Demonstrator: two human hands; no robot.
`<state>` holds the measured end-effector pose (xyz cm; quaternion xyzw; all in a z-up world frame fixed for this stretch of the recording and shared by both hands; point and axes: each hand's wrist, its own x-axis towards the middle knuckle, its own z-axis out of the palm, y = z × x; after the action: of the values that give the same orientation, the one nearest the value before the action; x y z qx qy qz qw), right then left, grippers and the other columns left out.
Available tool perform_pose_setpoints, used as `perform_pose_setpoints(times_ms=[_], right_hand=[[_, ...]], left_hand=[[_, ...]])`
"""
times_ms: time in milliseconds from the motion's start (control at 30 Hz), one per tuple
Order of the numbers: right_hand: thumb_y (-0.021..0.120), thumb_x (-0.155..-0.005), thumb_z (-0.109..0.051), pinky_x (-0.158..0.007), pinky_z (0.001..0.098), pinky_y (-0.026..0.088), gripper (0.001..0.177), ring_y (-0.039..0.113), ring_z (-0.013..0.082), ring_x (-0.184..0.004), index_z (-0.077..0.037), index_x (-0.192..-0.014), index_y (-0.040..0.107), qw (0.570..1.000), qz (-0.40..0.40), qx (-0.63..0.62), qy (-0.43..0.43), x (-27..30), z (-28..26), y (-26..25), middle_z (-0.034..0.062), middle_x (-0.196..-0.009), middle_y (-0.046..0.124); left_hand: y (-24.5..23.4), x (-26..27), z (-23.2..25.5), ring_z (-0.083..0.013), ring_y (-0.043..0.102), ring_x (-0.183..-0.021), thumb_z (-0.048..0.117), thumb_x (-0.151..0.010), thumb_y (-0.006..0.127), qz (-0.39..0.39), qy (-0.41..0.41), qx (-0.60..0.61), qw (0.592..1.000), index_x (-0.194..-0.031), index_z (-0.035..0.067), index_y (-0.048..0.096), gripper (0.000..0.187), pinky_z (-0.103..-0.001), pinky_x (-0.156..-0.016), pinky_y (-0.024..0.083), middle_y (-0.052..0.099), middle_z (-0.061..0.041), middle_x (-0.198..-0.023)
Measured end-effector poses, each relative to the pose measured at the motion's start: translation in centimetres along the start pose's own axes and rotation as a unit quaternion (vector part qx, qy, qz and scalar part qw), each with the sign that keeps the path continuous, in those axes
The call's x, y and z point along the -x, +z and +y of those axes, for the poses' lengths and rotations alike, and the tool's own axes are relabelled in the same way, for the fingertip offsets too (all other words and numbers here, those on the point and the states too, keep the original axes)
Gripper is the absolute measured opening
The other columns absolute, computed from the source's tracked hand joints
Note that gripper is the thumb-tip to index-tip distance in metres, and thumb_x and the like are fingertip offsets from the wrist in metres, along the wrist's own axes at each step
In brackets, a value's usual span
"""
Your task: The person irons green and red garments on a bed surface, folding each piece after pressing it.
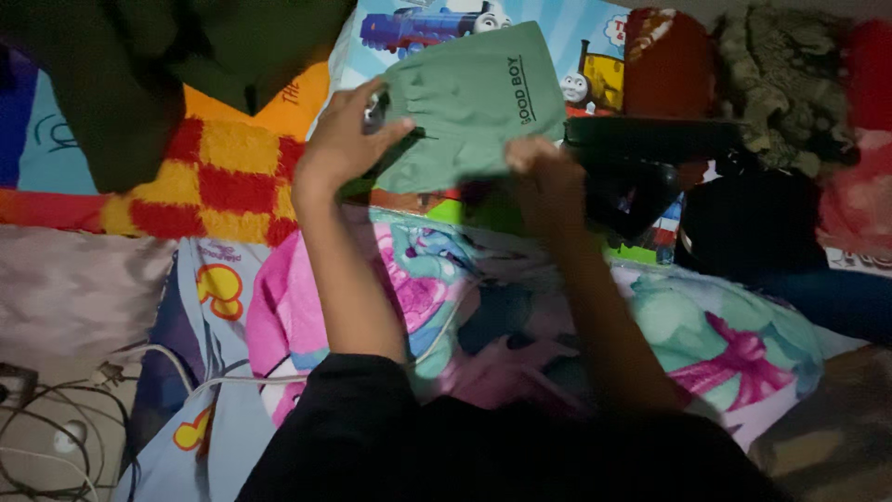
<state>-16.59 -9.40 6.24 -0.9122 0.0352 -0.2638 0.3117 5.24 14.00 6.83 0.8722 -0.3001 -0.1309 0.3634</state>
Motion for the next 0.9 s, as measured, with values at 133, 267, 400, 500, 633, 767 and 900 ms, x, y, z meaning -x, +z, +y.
perform_pose_setpoints(times_ms=[133, 267, 400, 500, 633, 767, 900], right_hand=[[0.067, -0.102, -0.009, -0.089, 0.0395, 0.056, 0.011, 0.072, 0.0330, -0.096, 0.000, -0.108, 0.070, 0.991, 0.125, 0.006, -0.046, -6.1, -0.7, -0.7, 0.0162, -0.105, 0.072], [0.070, -0.103, -0.006, -0.091, 0.0375, 0.056, 0.012, 0.072, 0.0294, -0.096, 0.002, -0.112, 0.070, 0.988, 0.131, -0.070, -0.030, -10.6, 2.5, -1.7, 0.0124, -0.105, 0.074], [0.070, -0.110, -0.009, -0.104, 0.0395, 0.052, 0.020, 0.066, 0.0259, -0.116, -0.003, -0.129, 0.066, 0.977, 0.212, -0.020, -0.026, -13.1, 6.1, 0.0, 0.0123, -0.123, 0.069], [0.073, -0.108, -0.006, -0.114, 0.0437, 0.046, 0.035, 0.058, 0.0291, -0.132, -0.006, -0.139, 0.059, 0.975, 0.213, 0.064, -0.024, -12.7, 6.9, 1.8, 0.0130, -0.137, 0.060], [0.066, -0.094, 0.006, -0.118, 0.0461, 0.047, 0.052, 0.054, 0.0357, -0.137, -0.011, -0.142, 0.058, 0.988, 0.142, 0.056, -0.002, -10.9, 7.1, 2.6, 0.0136, -0.142, 0.054], [0.068, -0.083, 0.004, -0.114, 0.0488, 0.037, 0.060, 0.049, 0.0427, -0.132, -0.013, -0.141, 0.058, 0.985, 0.069, 0.149, 0.054, -10.8, 7.5, 3.1, 0.0181, -0.142, 0.054], [0.070, -0.086, -0.006, -0.114, 0.0606, 0.028, 0.065, 0.045, 0.0417, -0.136, -0.012, -0.148, 0.050, 0.979, -0.023, 0.131, 0.156, -11.8, 7.5, 3.6, 0.0188, -0.143, 0.051]], left_hand=[[-0.5, 0.6, 0.0, -0.0333, 0.053, -0.143, 0.052, -0.086, 0.081, -0.100, 0.140, 0.144, 0.975, -0.146, 0.019, 0.056, 0.073, -0.038, -0.116, 0.045, 0.052, -0.014, -0.154], [1.5, -0.7, -2.0, -0.0386, 0.041, -0.140, 0.031, -0.060, 0.094, -0.067, 0.159, -0.030, 0.984, -0.125, 0.019, 0.066, 0.072, -0.063, -0.108, 0.016, 0.044, -0.013, -0.150], [5.5, -4.2, -6.1, -0.0216, 0.053, -0.138, 0.037, -0.091, 0.079, 0.050, 0.133, 0.059, 0.988, -0.109, 0.022, 0.068, 0.026, -0.050, -0.114, 0.031, 0.055, 0.004, -0.148], [6.1, -4.6, -5.9, -0.0190, 0.059, -0.136, 0.047, -0.096, 0.071, 0.073, 0.098, 0.153, 0.981, -0.112, 0.026, 0.068, 0.027, -0.049, -0.113, 0.038, 0.059, 0.005, -0.142], [4.7, -2.8, -2.1, -0.0324, 0.031, -0.148, 0.047, -0.073, 0.091, -0.076, 0.098, 0.028, 0.992, -0.129, 0.026, 0.067, 0.065, -0.076, -0.113, 0.006, 0.038, -0.005, -0.156], [6.2, -2.6, 1.4, -0.0402, 0.020, -0.152, 0.038, -0.059, 0.088, -0.060, 0.106, -0.080, 0.989, -0.133, 0.021, 0.064, 0.080, -0.086, -0.103, -0.004, 0.029, -0.013, -0.162], [5.9, -3.5, 2.4, -0.0327, 0.038, -0.145, 0.034, -0.086, 0.082, 0.035, 0.081, -0.015, 0.996, -0.119, 0.011, 0.072, 0.042, -0.078, -0.112, -0.003, 0.049, -0.007, -0.153]])
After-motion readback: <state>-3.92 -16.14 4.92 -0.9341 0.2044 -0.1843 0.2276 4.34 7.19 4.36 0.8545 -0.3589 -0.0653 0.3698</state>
